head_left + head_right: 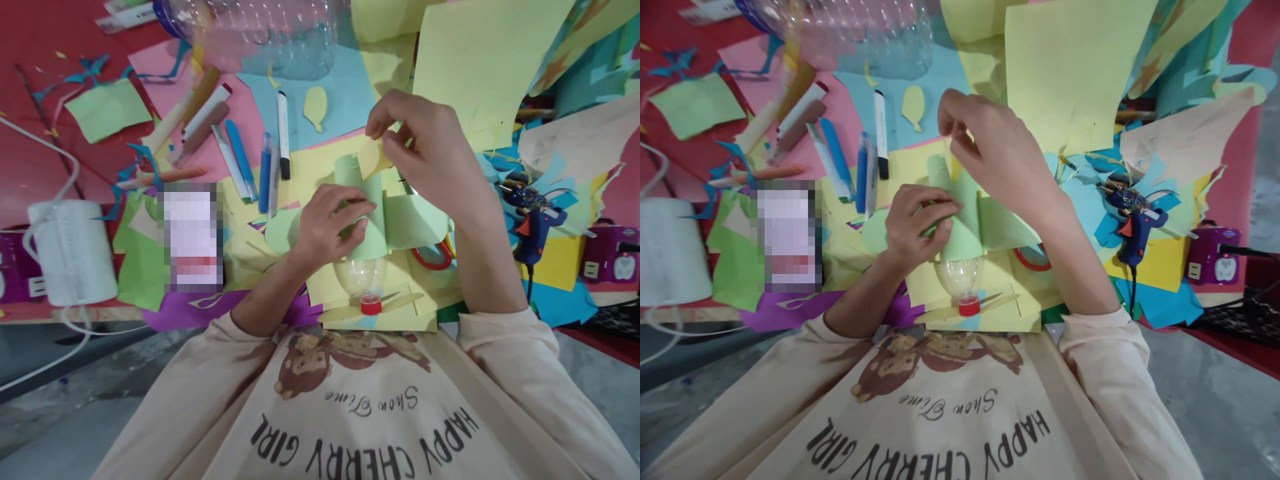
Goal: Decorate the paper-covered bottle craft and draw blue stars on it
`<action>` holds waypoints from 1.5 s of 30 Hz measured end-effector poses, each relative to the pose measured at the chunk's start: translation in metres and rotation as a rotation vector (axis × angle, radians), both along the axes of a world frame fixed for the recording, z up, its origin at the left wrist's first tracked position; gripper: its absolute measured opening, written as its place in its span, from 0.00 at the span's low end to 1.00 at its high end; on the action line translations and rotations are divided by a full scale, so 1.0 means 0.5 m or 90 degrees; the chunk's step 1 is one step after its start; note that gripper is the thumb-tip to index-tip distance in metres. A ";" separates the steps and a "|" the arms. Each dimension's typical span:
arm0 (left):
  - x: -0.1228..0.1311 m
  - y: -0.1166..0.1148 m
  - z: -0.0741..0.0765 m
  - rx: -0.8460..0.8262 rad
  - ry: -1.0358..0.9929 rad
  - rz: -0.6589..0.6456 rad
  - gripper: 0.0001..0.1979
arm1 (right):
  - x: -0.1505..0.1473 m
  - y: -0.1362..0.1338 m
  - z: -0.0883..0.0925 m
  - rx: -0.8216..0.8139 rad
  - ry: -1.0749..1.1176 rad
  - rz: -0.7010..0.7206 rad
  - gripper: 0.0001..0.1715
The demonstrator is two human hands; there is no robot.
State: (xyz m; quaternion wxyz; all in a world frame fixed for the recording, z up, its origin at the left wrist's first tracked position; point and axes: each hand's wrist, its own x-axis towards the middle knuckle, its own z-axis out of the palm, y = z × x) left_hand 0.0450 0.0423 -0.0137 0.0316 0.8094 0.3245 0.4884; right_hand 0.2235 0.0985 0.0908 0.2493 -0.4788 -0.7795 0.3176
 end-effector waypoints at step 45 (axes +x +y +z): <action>-0.014 0.012 -0.014 -0.032 -0.029 0.067 0.25 | -0.024 0.000 -0.020 -0.068 -0.016 -0.053 0.13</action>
